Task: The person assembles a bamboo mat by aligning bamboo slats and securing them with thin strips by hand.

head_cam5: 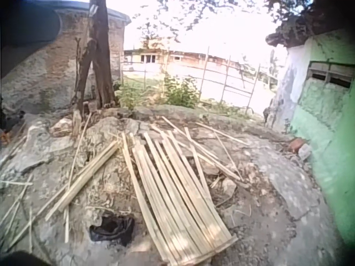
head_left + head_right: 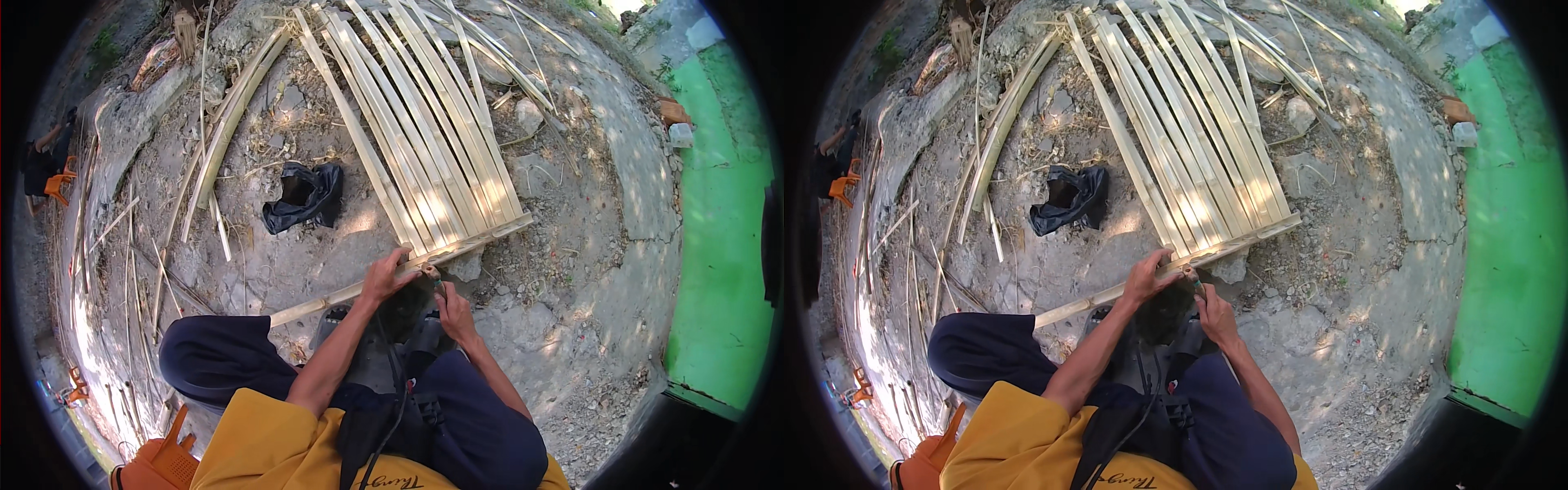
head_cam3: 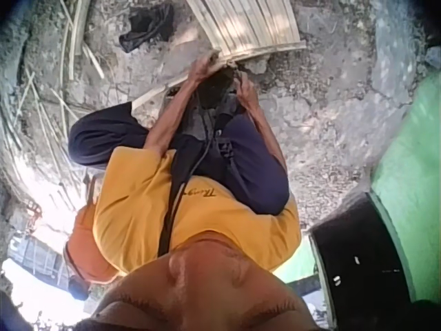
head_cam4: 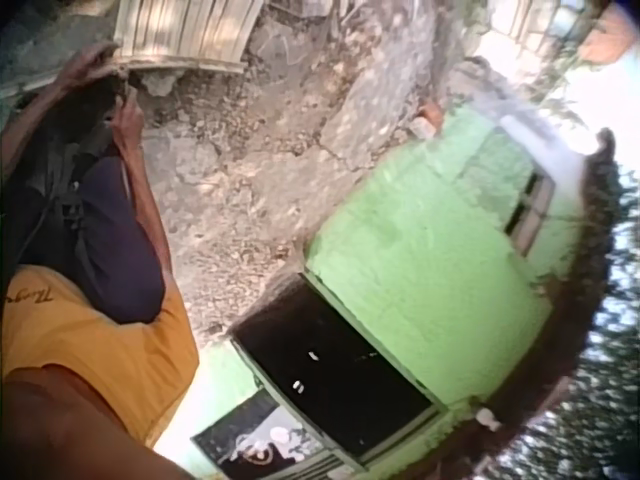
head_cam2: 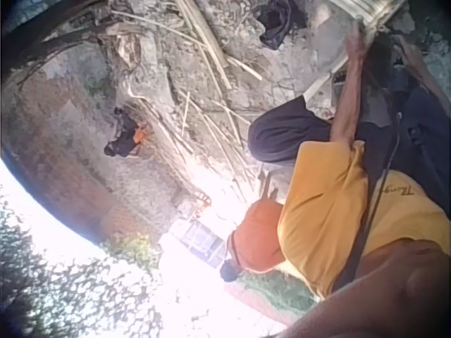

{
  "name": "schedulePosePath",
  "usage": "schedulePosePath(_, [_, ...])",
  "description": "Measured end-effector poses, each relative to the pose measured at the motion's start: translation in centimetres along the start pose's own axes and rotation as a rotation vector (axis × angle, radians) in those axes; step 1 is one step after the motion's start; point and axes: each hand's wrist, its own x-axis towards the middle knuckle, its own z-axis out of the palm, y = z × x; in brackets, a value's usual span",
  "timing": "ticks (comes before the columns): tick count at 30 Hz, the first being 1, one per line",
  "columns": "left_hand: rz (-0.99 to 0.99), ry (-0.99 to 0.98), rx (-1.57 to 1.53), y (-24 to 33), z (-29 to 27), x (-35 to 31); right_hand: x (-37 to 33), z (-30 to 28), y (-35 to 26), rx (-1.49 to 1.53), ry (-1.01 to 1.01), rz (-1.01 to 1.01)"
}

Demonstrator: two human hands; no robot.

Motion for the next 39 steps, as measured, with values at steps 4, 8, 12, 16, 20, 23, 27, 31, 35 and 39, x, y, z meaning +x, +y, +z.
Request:
schedulePosePath(4, [0.060,0.041,-0.042,-0.4,0.6,0.5,0.8,-1.0,0.5,-0.046,-0.021,-0.075])
schedulePosePath(8, [0.120,0.034,0.012,-1.0,0.7,0.4,1.2,-0.7,1.3,-0.051,-0.056,-0.121])
schedulePosePath(12, [0.111,-0.020,0.000,-0.4,0.5,0.5,0.6,-0.5,1.6,-0.014,0.019,-0.118])
schedulePosePath(16, [-0.030,-0.109,0.037,1.3,-0.1,0.6,1.4,-0.5,2.4,-0.065,-0.014,-0.150])
schedulePosePath(20, [0.077,-0.108,0.127,0.3,0.0,0.5,1.1,-0.6,2.5,-0.044,-0.042,-0.148])
schedulePosePath(23, [0.050,-0.184,0.185,0.5,-0.4,0.8,1.5,-0.2,2.7,-0.049,-0.035,-0.156])
schedulePosePath(27, [0.017,-0.301,0.225,0.7,-0.6,0.9,1.2,-0.4,2.5,-0.030,-0.028,-0.171])
schedulePosePath(31, [0.050,-0.293,0.206,0.7,-1.3,0.9,1.5,0.2,2.8,-0.038,-0.031,-0.174])
schedulePosePath(35, [0.016,-0.190,0.143,-0.3,-0.7,-0.1,1.5,-0.1,3.7,0.009,0.004,-0.115])
schedulePosePath(39, [0.131,-0.052,0.214,-1.0,0.0,-1.5,0.3,0.0,4.1,0.006,0.033,-0.057])
